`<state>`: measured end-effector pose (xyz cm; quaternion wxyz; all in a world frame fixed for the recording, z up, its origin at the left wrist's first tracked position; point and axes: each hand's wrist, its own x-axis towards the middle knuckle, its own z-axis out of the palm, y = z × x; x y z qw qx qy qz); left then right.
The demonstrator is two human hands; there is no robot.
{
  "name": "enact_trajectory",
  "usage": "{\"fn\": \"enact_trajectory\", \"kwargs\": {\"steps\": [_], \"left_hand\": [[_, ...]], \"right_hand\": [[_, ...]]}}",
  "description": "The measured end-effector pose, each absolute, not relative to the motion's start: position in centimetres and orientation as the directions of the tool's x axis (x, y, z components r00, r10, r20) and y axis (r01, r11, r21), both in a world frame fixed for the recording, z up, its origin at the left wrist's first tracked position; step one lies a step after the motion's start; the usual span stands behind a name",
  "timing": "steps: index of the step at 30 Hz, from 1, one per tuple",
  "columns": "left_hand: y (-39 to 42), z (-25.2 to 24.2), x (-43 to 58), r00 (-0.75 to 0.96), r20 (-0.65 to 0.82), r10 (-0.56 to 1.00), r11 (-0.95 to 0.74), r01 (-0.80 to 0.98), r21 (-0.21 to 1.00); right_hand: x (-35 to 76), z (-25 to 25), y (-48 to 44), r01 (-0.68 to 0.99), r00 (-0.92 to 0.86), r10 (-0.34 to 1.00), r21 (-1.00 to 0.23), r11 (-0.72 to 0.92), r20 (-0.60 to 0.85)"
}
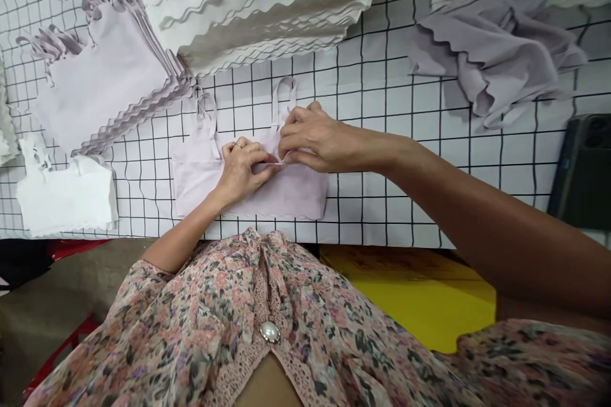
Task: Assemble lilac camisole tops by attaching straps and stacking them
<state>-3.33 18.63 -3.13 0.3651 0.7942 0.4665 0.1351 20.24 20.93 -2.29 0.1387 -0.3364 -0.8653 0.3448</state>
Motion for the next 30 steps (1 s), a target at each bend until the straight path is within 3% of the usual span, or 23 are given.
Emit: {"fn": "enact_trajectory", "kwargs": {"steps": [11, 21, 30], "left_hand": [[18.8, -3.6, -3.4, 0.550, -0.112, 0.828, -0.311, 0.615, 0.724], [19.1, -3.7, -3.5, 0.578, -0.134, 0.805, -0.313, 0.606, 0.732], [19.1, -3.6, -3.5, 0.547, -0.112, 0.829, -0.265, 0.562, 0.784]], "right_hand": [[19.6, -2.0, 21.1, 0.496, -0.751, 0.660, -0.688, 0.530, -0.033], [18.9, -2.7, 21.1, 0.439, -0.756, 0.652, -0.694, 0.571, 0.057], [17.4, -4.0, 17.8, 0.474, -0.457, 0.867, -0.771, 0.425, 0.196]]}}
